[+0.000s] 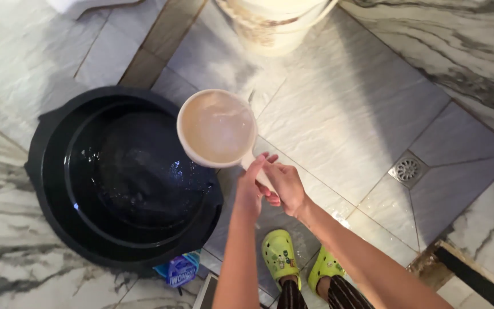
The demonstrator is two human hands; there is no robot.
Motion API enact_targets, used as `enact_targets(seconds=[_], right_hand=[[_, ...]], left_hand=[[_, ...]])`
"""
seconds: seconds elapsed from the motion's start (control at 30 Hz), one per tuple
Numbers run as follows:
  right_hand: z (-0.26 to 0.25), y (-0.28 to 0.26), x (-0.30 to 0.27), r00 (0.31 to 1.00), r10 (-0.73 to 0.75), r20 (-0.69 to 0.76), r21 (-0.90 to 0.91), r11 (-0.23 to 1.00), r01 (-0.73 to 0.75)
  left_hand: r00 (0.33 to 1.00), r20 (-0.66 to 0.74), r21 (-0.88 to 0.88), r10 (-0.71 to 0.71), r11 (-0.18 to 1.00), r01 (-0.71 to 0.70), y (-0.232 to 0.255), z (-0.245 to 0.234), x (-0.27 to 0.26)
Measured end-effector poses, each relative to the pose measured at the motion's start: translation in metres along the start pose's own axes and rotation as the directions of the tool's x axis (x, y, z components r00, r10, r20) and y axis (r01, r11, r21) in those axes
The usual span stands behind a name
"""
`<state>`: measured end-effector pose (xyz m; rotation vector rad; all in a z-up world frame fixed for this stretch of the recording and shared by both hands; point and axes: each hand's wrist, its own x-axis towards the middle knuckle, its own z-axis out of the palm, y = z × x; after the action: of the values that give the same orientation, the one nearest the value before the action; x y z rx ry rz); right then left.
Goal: The recorder takes wet rugs from a bucket and hangs them on a wooden rack outside to dry.
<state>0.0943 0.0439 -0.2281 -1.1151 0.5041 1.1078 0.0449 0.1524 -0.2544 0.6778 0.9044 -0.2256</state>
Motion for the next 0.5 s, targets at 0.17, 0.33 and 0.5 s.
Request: enact_targets(seconds=[0.17,0.33,0.5], right_hand=[[-0.040,0.013,-0.009,0.996,-0.082,-0.043,0.103,0.991,0.086],[-0.121,0.063,0.015,0.959,-0.267,-0.092,0.139,0.951,0.278],[-0.172,0.067,0.028,0.923,-0.345,-0.172,-0.169,0.933,0.318]], left_hand=[[0.993,0.102,-0.037,0.053,0.998,-0.049,-0.016,0.030,0.008],[0.994,0.104,0.228,-0.041,0.974,0.016,-0.027,0.066,-0.015],[0.908,0.365,0.312,0.207,0.891,-0.329,-0.062,0.061,0.000]])
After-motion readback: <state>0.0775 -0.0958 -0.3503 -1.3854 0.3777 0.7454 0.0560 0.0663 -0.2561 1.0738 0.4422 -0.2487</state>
